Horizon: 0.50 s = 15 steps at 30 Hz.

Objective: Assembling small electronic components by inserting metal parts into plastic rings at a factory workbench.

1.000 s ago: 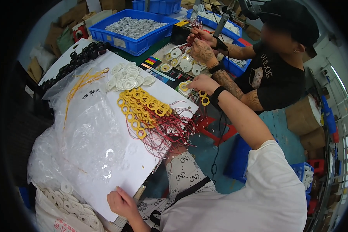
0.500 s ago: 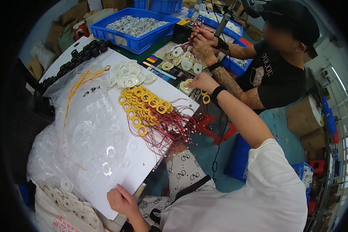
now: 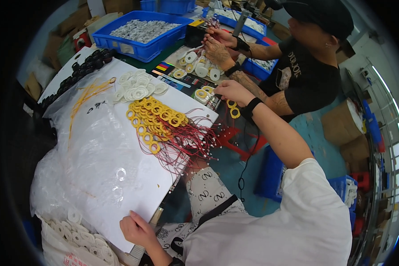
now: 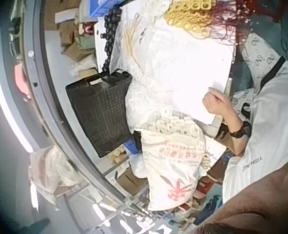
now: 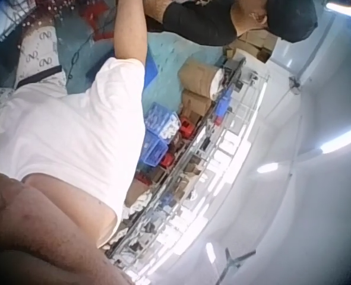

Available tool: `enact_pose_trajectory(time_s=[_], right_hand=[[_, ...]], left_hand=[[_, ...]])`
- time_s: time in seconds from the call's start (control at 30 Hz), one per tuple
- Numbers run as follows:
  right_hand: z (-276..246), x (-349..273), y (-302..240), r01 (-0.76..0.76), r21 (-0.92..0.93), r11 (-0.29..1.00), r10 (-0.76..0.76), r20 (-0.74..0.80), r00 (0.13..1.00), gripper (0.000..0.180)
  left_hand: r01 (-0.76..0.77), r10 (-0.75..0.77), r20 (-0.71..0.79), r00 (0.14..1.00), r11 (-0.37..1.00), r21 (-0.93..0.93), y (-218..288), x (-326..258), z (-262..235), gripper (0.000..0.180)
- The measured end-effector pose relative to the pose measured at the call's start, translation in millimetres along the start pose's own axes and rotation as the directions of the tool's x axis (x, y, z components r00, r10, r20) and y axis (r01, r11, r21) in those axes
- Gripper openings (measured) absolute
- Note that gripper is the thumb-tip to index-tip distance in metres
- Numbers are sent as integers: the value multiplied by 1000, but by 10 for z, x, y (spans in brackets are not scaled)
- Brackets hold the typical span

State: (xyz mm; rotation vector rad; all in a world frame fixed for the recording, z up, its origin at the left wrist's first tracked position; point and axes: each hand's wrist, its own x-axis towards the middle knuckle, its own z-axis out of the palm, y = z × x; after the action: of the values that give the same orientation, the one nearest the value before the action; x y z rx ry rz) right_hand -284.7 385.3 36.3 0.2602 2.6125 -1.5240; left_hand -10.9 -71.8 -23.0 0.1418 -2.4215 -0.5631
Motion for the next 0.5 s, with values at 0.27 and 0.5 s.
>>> enact_pose_trajectory(time_s=[0.27,0.5], right_hand=[[-153,-448,129,128,139,982,-111,-124,986,22],[-94,-1594,40,432,-14,902,-400,-402,824,24]], left_hand=[[-6,6,-5,1000,999,-33,-6,38,38,40],[-105,36,-126,991,799,-593,-865,-339,377,41]])
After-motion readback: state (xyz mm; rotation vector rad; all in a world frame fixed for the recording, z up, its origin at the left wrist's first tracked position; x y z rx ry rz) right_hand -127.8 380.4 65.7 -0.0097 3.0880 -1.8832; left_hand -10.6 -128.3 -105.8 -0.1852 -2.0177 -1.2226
